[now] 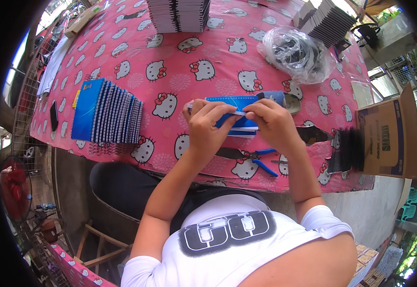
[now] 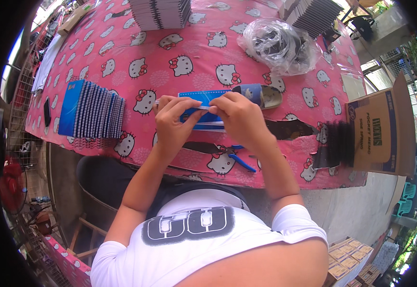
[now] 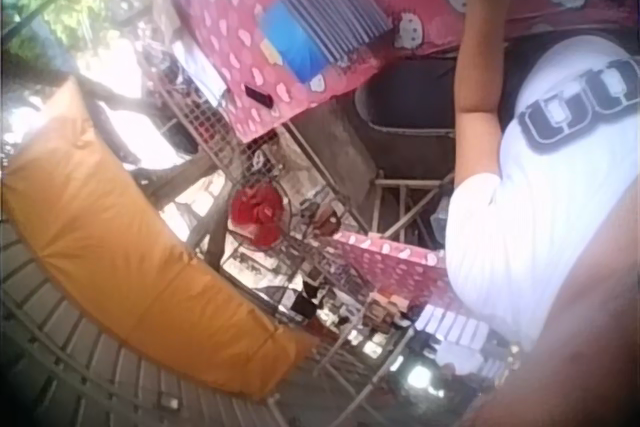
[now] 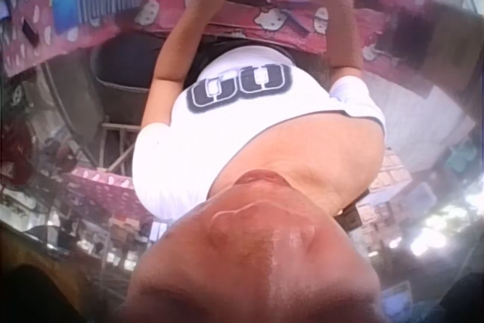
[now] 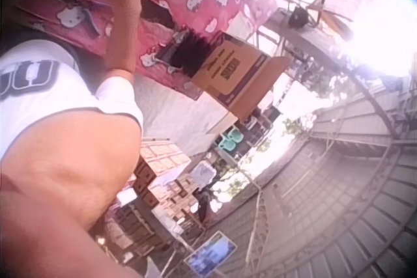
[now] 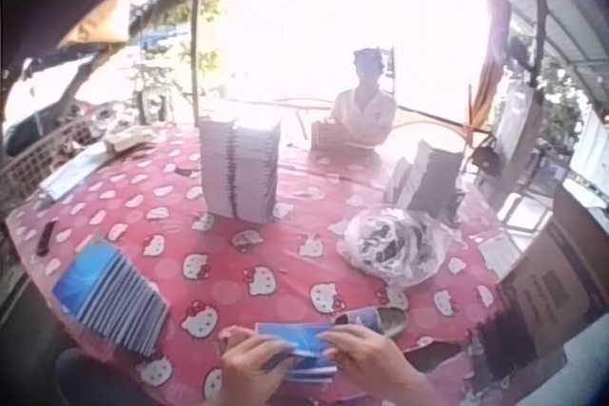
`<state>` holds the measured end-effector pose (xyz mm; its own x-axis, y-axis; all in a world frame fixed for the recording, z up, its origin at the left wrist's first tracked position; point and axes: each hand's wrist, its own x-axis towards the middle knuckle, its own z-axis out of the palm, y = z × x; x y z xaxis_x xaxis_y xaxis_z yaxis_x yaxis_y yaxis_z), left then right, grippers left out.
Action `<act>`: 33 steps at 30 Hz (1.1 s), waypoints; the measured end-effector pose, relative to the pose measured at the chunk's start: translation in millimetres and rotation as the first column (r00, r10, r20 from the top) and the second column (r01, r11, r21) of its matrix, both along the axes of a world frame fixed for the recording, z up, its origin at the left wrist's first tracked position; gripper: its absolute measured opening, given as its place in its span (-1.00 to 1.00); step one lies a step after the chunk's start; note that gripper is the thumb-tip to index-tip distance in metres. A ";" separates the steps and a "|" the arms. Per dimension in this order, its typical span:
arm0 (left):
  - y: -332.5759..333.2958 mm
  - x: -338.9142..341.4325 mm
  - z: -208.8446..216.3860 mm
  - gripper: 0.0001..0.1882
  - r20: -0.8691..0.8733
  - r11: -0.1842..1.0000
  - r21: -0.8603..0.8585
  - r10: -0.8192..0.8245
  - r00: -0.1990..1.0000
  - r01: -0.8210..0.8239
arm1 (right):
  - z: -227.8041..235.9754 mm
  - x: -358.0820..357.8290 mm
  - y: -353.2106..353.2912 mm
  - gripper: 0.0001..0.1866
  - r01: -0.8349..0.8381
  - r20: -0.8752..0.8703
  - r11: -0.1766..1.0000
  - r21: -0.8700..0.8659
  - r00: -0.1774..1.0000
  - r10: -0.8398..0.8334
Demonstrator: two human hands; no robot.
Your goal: The person binds small blue notebooks by inserting wire coils into pre-punched holes and using pliers to trim and crimp the wire ends. They pick up individual notebooks from a stack one at a time and place the finished ones in a new pile.
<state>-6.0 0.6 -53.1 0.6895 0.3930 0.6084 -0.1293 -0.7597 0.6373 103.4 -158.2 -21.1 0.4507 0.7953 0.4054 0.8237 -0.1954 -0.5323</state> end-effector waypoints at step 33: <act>20.0 6.3 1.6 -0.73 -0.006 0.993 -0.052 -0.107 0.994 0.107 | -19.7 94.0 -10.1 -0.50 -0.127 -0.560 0.992 -0.022 0.823 0.093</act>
<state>0.3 20.7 -51.5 0.7344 0.3472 0.5831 -0.2026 -0.7079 0.6767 197.4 -168.3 -40.8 0.4945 0.8667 0.0660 0.4085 -0.1647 -0.8978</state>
